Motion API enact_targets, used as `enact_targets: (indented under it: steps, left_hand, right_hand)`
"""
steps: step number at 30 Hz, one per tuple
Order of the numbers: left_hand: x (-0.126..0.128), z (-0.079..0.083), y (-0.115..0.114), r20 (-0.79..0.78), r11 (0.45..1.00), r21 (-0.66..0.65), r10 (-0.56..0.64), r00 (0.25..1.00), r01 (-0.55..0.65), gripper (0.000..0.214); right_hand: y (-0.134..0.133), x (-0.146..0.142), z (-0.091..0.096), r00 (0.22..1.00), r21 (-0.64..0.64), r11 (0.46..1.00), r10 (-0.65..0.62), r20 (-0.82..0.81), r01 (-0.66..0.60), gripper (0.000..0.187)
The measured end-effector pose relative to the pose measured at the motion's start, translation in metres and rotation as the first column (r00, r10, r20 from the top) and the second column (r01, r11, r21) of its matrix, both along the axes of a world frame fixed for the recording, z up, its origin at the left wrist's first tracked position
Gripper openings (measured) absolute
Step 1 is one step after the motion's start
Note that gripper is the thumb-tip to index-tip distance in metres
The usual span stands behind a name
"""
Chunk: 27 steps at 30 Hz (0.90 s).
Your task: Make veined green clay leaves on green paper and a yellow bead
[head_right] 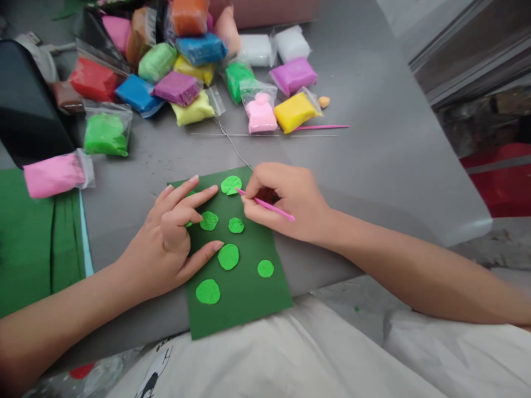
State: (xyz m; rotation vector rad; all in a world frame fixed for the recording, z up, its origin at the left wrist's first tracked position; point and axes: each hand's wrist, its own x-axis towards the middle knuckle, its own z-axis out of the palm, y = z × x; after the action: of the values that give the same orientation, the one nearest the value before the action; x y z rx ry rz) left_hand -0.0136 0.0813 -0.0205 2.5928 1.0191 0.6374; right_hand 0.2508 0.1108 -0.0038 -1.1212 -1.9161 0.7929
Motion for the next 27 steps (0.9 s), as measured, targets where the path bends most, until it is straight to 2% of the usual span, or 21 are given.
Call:
enact_targets:
  steps: [3,6,9,15,22,27]
  left_hand:
    - [0.000,0.000,0.000,0.001,1.000,-0.011,0.006,1.000,-0.006,0.025]
    - [0.000,0.000,0.000,0.005,1.000,-0.020,0.007,1.000,-0.007,0.026]
    - [0.000,0.000,0.000,0.009,1.000,-0.016,0.006,1.000,-0.006,0.025]
    - [0.000,-0.001,0.000,0.021,1.000,-0.028,0.004,1.000,-0.003,0.026]
    - [0.000,0.000,0.000,0.015,1.000,-0.017,0.001,1.000,-0.001,0.024]
    - [0.000,0.000,-0.001,-0.002,0.999,-0.037,0.022,1.000,-0.022,0.024]
  right_hand:
    - [0.004,0.004,-0.001,0.988,-0.074,0.997,-0.041,-0.146,0.031,0.017]
    - [0.010,0.008,-0.004,0.977,-0.178,0.982,-0.093,-0.193,0.059,0.020]
    - [0.015,0.010,-0.007,0.971,-0.209,0.977,-0.077,-0.226,0.029,0.027]
    - [0.017,0.010,-0.005,0.975,-0.285,0.958,-0.079,-0.207,0.017,0.031]
    - [0.016,0.008,-0.005,0.975,-0.259,0.966,-0.034,-0.220,-0.025,0.027]
    - [0.018,0.008,-0.004,0.977,-0.308,0.951,-0.059,-0.203,-0.007,0.028]
